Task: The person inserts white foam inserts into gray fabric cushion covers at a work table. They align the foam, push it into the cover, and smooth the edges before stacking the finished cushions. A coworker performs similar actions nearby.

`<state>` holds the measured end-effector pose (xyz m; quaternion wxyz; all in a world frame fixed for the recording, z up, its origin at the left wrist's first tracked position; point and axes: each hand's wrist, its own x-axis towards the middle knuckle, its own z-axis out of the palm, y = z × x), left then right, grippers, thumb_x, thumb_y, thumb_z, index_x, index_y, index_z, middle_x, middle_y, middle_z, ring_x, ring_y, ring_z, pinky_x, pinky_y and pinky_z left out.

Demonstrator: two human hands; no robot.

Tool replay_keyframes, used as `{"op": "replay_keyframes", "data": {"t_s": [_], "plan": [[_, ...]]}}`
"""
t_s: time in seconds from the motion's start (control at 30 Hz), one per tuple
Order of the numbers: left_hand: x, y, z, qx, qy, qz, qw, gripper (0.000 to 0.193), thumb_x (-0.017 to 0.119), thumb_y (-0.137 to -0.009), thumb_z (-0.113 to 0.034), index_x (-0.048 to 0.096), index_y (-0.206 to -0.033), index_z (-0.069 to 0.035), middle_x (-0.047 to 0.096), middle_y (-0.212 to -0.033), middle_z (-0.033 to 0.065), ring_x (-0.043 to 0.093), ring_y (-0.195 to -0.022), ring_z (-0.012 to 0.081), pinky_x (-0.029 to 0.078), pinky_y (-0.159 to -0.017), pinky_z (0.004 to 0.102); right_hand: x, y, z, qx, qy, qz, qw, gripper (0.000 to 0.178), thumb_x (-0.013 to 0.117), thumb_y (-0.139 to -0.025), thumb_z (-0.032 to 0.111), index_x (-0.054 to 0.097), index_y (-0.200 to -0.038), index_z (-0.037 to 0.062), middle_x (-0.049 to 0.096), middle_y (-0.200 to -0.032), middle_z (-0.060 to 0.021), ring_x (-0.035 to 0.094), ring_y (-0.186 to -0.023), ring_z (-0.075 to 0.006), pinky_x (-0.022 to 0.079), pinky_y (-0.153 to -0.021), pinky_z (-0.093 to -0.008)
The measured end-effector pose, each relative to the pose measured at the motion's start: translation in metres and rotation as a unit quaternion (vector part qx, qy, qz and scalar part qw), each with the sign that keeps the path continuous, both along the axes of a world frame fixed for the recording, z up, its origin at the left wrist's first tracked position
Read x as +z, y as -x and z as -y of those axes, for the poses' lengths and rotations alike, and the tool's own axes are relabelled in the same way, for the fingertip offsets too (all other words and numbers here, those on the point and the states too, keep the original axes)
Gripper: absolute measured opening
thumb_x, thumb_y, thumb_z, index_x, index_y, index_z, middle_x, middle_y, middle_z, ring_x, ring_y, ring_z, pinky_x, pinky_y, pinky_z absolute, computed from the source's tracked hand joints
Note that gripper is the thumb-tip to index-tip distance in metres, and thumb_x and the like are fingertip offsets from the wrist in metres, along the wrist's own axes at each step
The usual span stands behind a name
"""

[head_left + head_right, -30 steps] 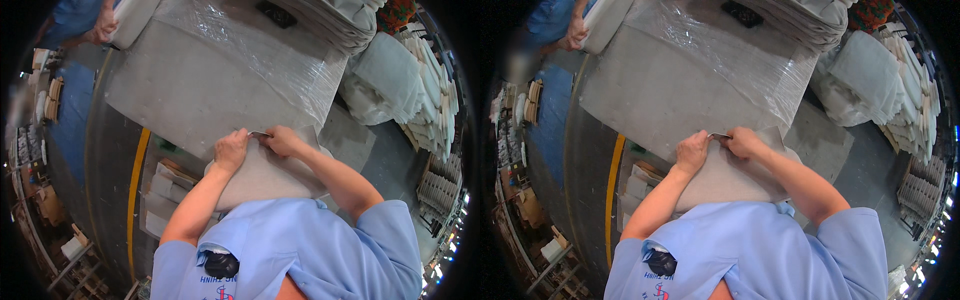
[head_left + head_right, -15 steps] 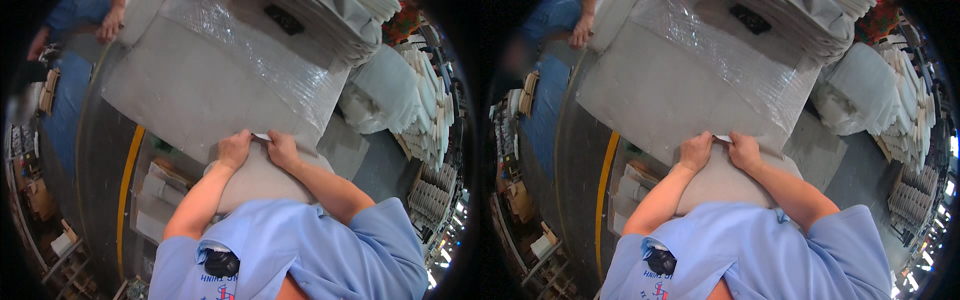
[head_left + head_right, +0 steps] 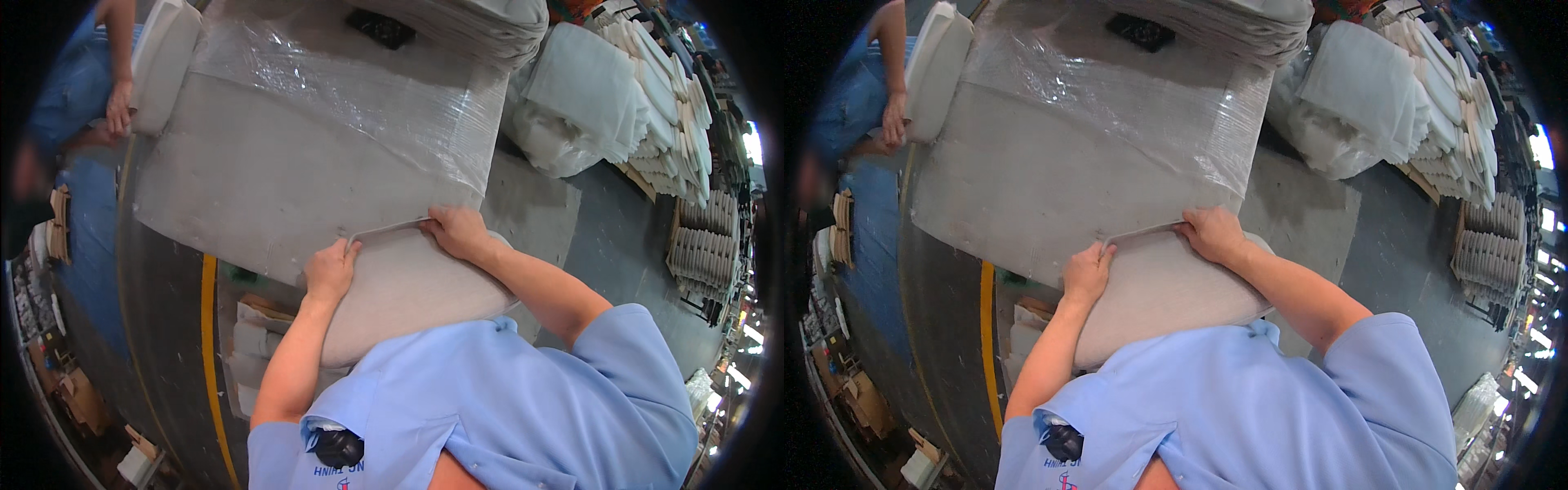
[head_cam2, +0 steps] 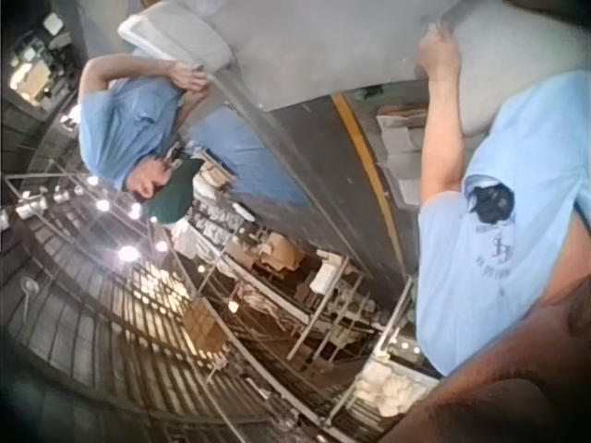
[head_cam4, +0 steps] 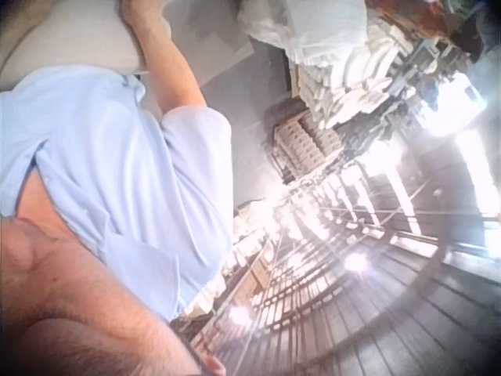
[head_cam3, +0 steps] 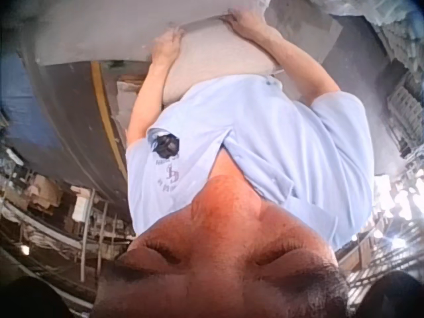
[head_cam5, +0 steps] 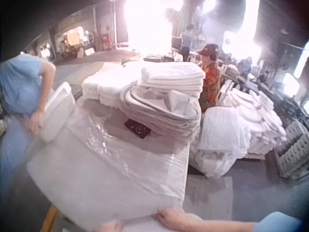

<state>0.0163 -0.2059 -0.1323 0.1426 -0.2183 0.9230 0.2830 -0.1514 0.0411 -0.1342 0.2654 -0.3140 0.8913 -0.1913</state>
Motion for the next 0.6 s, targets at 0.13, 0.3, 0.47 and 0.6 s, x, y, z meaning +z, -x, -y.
{"op": "replay_keyframes", "data": {"t_s": [0.13, 0.3, 0.47, 0.6], "plan": [[-0.015, 0.0, -0.003, -0.007, 0.039, -0.05, 0.998, 0.043, 0.06, -0.107, -0.044, 0.066, -0.087, -0.007, 0.071, -0.075, 0.0201, 0.07, -0.074, 0.047, 0.052, -0.064, 0.0575, -0.015, -0.003, -0.001, -0.027, 0.078, -0.029, 0.996, 0.037, 0.071, -0.099, 0.041, 0.065, -0.086, 0.0065, 0.073, -0.089, -0.017, 0.07, -0.085, -0.045, 0.055, -0.073, -0.056], [-0.009, 0.008, 0.002, -0.03, 0.059, -0.052, 0.996, 0.04, 0.062, -0.106, -0.042, 0.066, -0.088, -0.006, 0.07, -0.077, 0.0222, 0.07, -0.077, 0.0466, 0.052, -0.067, 0.0573, -0.009, 0.008, 0.003, -0.016, 0.089, -0.031, 0.995, 0.03, 0.074, -0.098, 0.037, 0.067, -0.104, 0.0094, 0.072, -0.098, -0.016, 0.071, -0.09, -0.0428, 0.055, -0.078, -0.0545], [0.034, 0.013, 0.0, -0.065, 0.211, -0.193, 0.956, 0.039, 0.062, -0.106, -0.038, 0.07, -0.112, -0.001, 0.073, -0.114, 0.0223, 0.067, -0.113, 0.0427, 0.05, -0.093, 0.0535, 0.042, 0.011, 0.001, 0.02, 0.045, 0.011, 0.999, 0.052, 0.073, -0.101, 0.039, 0.059, -0.144, 0.0134, 0.061, -0.142, -0.0173, 0.068, -0.116, -0.0412, 0.055, -0.096, -0.0502], [0.088, -0.01, 0.0, -0.169, -0.164, 0.039, 0.971, 0.05, 0.051, -0.11, -0.04, 0.058, -0.148, -0.008, 0.052, -0.158, 0.0155, 0.041, -0.151, 0.0371, 0.034, -0.12, 0.0525, 0.099, -0.008, -0.018, 0.233, -0.009, 0.252, 0.939, 0.065, 0.052, -0.109, 0.056, 0.048, -0.16, 0.0161, 0.043, -0.165, -0.016, 0.048, -0.147, -0.0389, 0.041, -0.119, -0.0546]]}}
